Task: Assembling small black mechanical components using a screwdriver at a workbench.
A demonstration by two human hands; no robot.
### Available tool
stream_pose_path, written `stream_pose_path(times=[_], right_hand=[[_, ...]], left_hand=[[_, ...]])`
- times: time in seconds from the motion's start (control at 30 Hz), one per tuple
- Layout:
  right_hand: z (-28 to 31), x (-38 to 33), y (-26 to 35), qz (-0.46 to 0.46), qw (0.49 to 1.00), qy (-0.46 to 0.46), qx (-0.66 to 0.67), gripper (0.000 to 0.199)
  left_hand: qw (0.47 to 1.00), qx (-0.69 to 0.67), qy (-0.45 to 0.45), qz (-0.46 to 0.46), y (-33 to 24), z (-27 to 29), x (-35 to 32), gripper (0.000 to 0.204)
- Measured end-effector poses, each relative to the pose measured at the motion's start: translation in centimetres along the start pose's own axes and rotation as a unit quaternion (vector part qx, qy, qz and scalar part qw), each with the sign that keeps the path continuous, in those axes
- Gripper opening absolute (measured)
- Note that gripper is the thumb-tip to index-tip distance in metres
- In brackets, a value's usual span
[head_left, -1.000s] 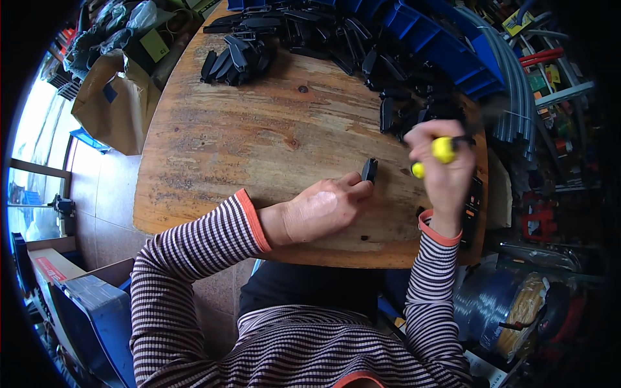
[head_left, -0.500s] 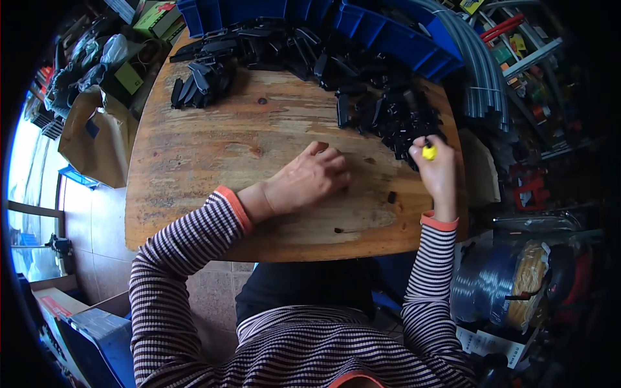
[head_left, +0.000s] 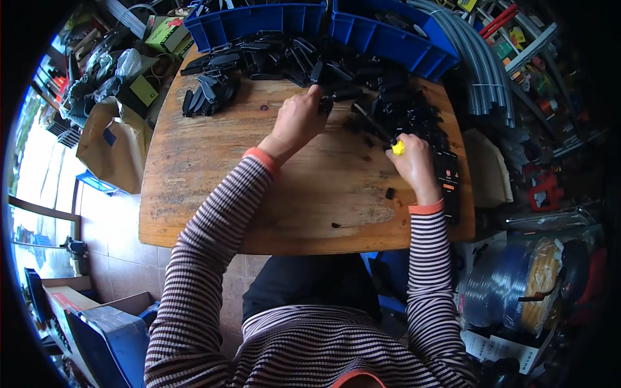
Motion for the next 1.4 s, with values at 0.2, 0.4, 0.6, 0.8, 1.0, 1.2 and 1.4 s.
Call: stream_pose_path(times=[0.2, 0.4, 0.6, 0.8, 1.0, 1.2, 1.4], right_hand=[[0.1, 1.2, 0.2, 0.018, 0.997, 0.074, -0.024, 0.024], [0.9, -0.9, 1.3, 0.068, 0.997, -0.023, -0.004, 0.02], [2.8, -3.0, 1.9, 0.046, 0.983, -0.045, 0.175, 0.014], [2.7, -3.3, 4.2, 0.081, 0.96, -0.006, 0.267, 0.011], [1.4, -2.9, 6.1, 0.122, 0.955, 0.026, 0.268, 0.013], [0.7, -3.1, 7.0, 0.14, 0.961, 0.014, 0.238, 0.014], [0.7, -3.3, 7.3, 0.163, 0.96, -0.003, 0.227, 0.014]], left_hand=[[0.98, 0.031, -0.08, -0.179, -3.1, 2.0, -5.6, 0.036], [0.985, 0.011, -0.07, -0.156, -2.7, 2.5, -3.0, 0.029], [0.963, 0.124, 0.001, -0.239, -7.7, -0.5, -5.8, 0.025], [0.88, 0.091, -0.007, -0.465, -10.8, -1.4, -12.3, 0.023], [0.875, 0.178, 0.011, -0.45, -9.2, -1.8, -14.7, 0.026], [0.899, 0.133, 0.028, -0.417, -7.9, -0.7, -15.6, 0.028], [0.928, 0.122, 0.049, -0.349, -7.7, -0.9, -14.6, 0.029]])
Point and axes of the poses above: each hand's wrist, its own x-axis towards the middle knuckle, its own z-axis out of the back of the hand, y = z × x, the point moved 10 cm from there along x, towards the middle knuckle, and after that the axes turned 13 degrees about y, right-handed, at the moved point
